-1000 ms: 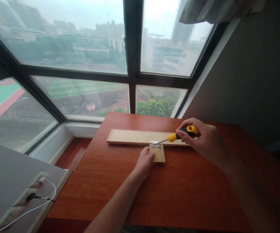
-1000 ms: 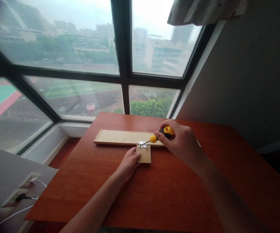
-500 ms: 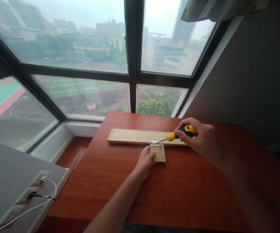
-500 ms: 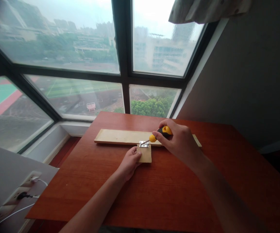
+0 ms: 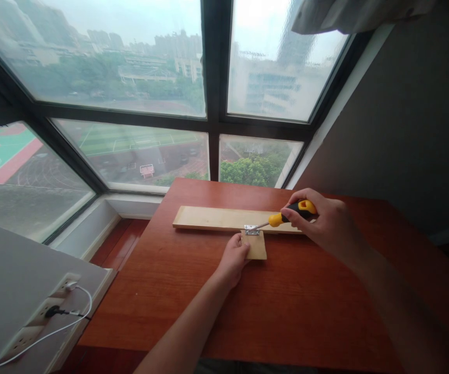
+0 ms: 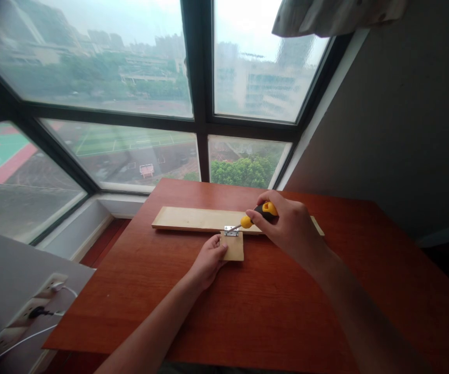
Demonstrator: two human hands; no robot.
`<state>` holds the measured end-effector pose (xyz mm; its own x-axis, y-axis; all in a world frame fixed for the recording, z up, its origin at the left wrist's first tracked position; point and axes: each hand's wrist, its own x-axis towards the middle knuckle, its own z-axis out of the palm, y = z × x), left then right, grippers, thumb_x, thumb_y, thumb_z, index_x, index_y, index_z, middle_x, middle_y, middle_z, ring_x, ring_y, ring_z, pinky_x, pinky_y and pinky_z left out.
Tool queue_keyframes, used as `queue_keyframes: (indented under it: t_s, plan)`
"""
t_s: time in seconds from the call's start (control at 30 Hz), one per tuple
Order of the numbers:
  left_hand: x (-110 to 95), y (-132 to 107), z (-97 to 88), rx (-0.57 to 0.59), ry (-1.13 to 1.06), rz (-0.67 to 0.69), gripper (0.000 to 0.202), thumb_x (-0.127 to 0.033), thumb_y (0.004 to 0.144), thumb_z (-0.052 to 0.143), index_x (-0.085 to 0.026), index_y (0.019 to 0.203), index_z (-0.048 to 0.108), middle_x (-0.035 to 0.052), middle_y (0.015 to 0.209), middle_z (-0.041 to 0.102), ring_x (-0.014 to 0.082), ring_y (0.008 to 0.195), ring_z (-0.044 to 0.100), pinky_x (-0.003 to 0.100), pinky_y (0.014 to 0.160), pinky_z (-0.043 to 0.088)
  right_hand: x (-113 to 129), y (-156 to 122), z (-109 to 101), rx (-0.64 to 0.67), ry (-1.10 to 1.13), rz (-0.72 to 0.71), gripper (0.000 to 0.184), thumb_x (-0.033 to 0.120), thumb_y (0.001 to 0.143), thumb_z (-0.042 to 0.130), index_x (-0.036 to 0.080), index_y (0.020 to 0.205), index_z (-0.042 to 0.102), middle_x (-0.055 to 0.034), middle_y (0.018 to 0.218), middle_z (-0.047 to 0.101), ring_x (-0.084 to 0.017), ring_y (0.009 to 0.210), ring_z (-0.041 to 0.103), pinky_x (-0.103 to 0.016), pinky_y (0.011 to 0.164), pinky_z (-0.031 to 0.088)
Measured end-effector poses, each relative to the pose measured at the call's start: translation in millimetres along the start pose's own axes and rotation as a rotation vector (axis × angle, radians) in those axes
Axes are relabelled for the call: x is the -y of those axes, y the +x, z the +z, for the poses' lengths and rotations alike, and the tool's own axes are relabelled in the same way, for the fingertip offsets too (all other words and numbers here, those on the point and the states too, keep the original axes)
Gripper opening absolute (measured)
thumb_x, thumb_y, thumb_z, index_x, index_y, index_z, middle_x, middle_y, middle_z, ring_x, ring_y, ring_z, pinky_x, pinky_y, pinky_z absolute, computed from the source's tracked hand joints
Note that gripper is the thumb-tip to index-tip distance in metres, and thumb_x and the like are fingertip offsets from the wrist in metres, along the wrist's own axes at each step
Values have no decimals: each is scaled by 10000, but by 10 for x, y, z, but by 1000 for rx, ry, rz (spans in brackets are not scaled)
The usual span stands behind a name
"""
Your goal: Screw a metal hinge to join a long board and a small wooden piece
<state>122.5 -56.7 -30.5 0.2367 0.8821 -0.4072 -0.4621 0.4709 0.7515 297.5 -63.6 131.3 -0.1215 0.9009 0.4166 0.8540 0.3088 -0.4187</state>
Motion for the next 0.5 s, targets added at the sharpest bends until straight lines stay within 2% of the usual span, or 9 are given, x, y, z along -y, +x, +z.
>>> queue_keyframes:
  t_s: [0.2, 0.5]
  plan:
    - [8, 4, -7, 25, 3, 3, 275, -128, 738, 622, -148, 1011, 590, 100, 995, 695, 171, 781, 648, 263, 677, 527, 29, -3, -16, 35, -14, -41, 195, 415, 856, 609, 236, 931, 611, -6, 789, 692, -173, 685, 643, -280, 618, 453]
    - [17, 7, -10, 31, 0, 21, 319, -157, 709, 663, -166, 1021, 597, 90, 1015, 697, 186, 820, 655, 274, 697, 526, 109, 40, -43, 97, -20, -94, 160, 390, 862, 598, 242, 923, 605, -3, 823, 696, -163, 677, 636, -273, 607, 451]
